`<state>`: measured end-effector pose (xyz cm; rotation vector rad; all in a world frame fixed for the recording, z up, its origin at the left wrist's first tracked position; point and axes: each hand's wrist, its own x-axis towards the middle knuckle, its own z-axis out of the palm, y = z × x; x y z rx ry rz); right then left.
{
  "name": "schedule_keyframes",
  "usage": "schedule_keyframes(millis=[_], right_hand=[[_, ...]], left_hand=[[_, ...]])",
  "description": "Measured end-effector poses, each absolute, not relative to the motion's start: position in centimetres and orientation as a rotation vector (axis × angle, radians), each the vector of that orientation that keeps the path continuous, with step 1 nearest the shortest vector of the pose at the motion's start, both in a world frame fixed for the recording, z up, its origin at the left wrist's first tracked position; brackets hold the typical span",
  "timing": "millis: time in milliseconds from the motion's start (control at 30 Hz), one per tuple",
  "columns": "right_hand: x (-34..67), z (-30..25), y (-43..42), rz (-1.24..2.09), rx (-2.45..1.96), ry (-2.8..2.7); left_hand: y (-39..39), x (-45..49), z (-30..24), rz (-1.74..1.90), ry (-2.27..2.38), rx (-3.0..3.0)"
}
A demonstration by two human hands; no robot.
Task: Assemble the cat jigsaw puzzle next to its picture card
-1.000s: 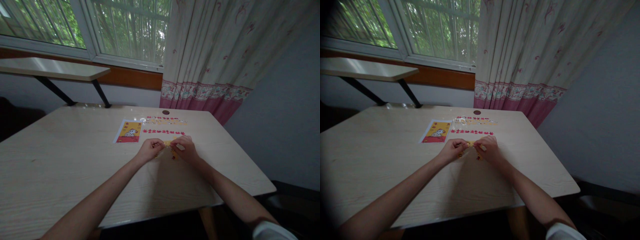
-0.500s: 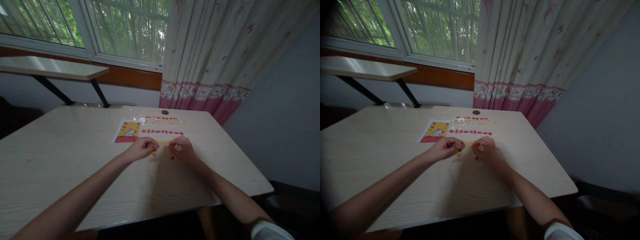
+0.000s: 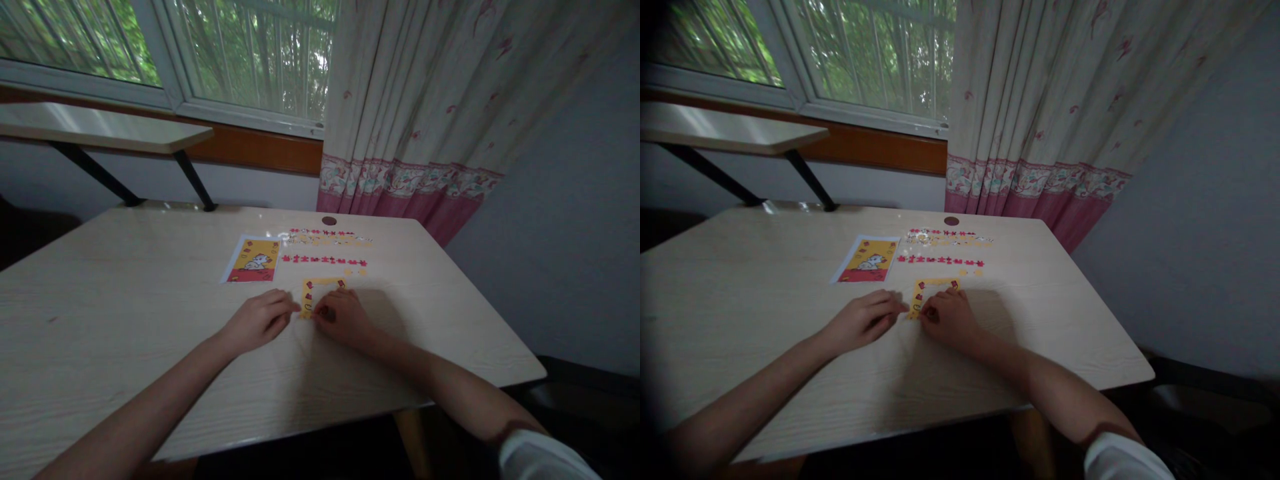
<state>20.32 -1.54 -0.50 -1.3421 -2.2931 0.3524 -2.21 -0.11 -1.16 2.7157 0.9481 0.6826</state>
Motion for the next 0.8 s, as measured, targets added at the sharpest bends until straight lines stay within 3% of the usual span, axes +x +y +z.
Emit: schedule_keyframes(millis=[333,800], right_hand=[[20.47,-1.0,-1.51,0.326,-1.3,-2.311],[20.89,-1.09,-1.8,0.004,-1.152,-2.499]], left_hand=[[-0.43,-2.05,-0.77,0.608,0.879,2.805],[-0.76,-1.72,-0.81,0.556,0.881,2.863]])
